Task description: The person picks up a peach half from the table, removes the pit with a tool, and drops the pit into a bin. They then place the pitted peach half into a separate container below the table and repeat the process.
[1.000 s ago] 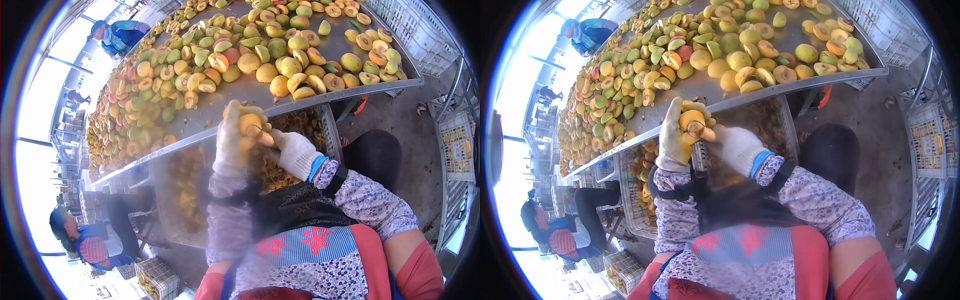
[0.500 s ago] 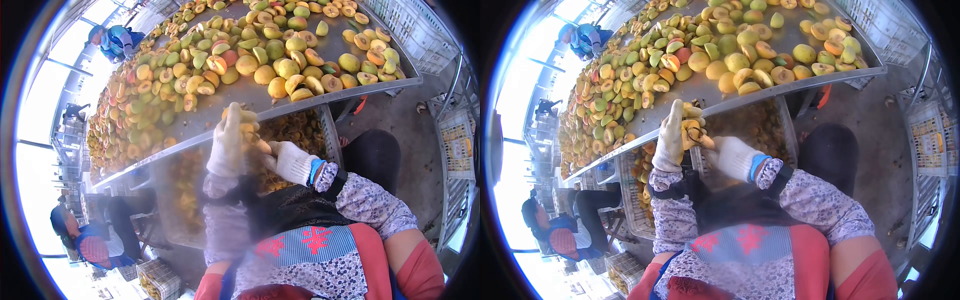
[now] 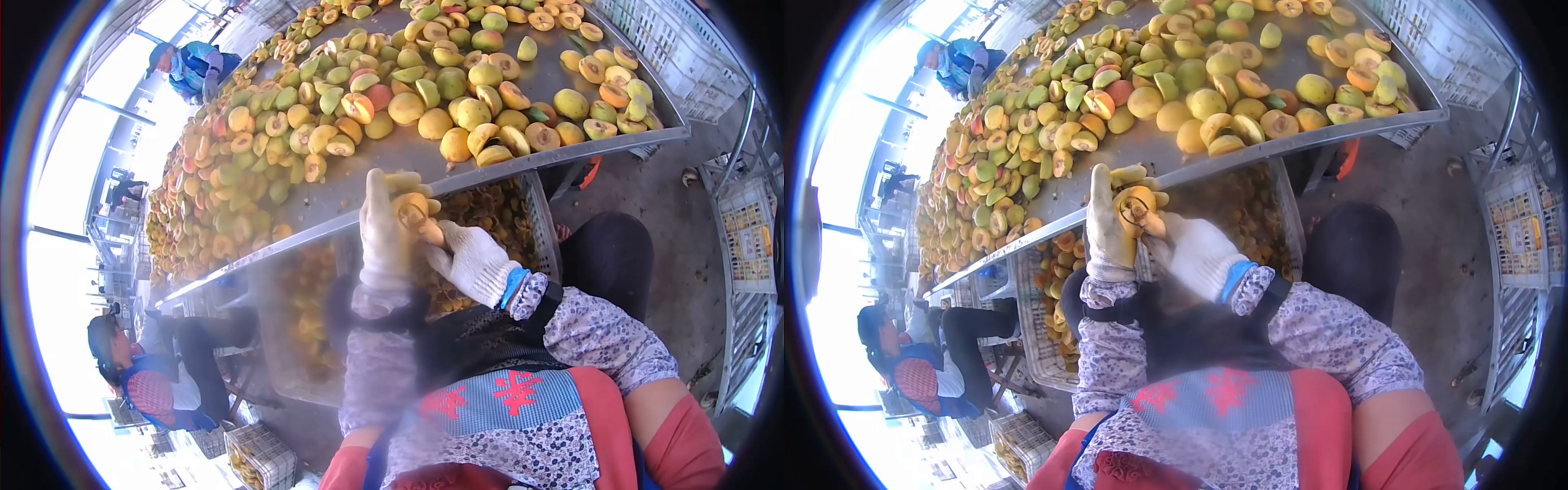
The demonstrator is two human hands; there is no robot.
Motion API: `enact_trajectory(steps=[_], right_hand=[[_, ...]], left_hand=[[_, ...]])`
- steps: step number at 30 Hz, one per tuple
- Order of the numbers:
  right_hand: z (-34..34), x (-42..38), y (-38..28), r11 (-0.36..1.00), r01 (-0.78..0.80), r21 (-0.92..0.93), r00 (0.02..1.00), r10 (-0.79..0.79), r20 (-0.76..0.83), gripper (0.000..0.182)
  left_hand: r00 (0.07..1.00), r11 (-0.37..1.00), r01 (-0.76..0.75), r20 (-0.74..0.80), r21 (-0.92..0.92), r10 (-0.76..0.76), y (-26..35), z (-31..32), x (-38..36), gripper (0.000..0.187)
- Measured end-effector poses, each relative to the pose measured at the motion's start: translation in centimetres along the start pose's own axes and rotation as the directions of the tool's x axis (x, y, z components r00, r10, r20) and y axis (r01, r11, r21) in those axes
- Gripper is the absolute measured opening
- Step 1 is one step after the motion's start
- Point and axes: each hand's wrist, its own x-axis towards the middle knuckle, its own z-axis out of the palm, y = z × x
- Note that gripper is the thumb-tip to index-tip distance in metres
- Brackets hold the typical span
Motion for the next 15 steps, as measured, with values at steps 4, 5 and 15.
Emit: enact_trajectory(steps=[4, 5, 15], right_hand=[[-0.3, 0.1, 0.3, 0.978, -0.064, -0.197, 0.994, 0.079, 0.073, 0.033], [-0.2, 0.1, 0.7, 0.981, -0.040, -0.190, 0.995, 0.057, 0.084, 0.033], [-0.7, -0.5, 1.3, 0.976, -0.036, -0.217, 0.976, 0.081, 0.203, 0.029]], left_hand=[[0.993, 0.980, 0.115, -0.009, -0.161, -0.118, 0.4, -0.3, 0.1, 0.062], [0.998, 0.993, 0.055, 0.002, -0.108, -0.055, 0.2, -0.5, 0.0, 0.062], [0.977, 0.989, -0.030, 0.214, 0.142, -0.002, -1.7, -2.3, 0.9, 0.072]])
